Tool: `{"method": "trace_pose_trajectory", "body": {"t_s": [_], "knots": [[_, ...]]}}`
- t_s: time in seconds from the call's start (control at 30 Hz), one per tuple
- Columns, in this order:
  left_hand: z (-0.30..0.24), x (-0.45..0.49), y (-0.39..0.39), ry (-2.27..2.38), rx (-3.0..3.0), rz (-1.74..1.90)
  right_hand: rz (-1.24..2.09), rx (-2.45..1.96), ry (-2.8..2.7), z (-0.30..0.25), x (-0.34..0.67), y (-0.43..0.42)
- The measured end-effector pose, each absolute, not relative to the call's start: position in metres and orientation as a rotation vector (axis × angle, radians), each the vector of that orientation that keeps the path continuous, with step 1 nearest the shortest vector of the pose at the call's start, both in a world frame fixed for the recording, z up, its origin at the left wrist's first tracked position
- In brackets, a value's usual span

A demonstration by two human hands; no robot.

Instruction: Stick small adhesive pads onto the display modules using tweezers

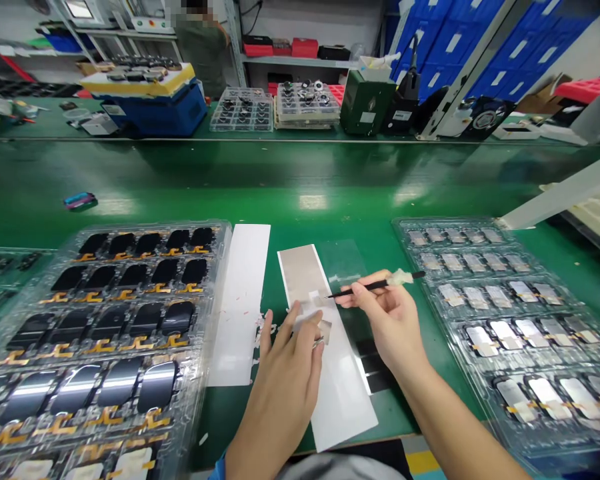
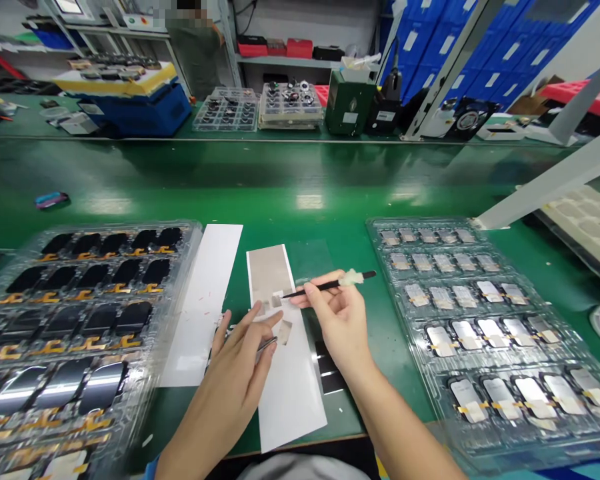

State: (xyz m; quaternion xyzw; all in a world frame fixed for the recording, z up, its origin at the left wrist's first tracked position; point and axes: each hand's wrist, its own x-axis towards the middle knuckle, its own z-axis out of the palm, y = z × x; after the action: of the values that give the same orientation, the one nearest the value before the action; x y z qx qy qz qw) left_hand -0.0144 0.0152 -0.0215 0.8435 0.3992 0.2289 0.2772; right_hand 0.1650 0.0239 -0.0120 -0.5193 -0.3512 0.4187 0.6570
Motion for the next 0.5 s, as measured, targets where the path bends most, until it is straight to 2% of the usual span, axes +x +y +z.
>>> {"method": "trace_pose_trajectory", "body": {"t_s": [0.1, 0.23, 0.5], "knots": [[-0.013, -0.016, 0.013, 1.114, 1.792, 0.875, 0.839, -1.111, -0.754, -0.002, 0.162, 0.012], [0.001, -0.011, 0.007, 1.058, 1.111, 0.959, 0.717, -1.019, -0.783, 0.006, 0.138, -0.012], [-0.002, 0.002, 0.005, 0.719, 0.723, 1.049, 0.73, -0.978, -0.877, -0.01, 0.116, -0.025]]}}
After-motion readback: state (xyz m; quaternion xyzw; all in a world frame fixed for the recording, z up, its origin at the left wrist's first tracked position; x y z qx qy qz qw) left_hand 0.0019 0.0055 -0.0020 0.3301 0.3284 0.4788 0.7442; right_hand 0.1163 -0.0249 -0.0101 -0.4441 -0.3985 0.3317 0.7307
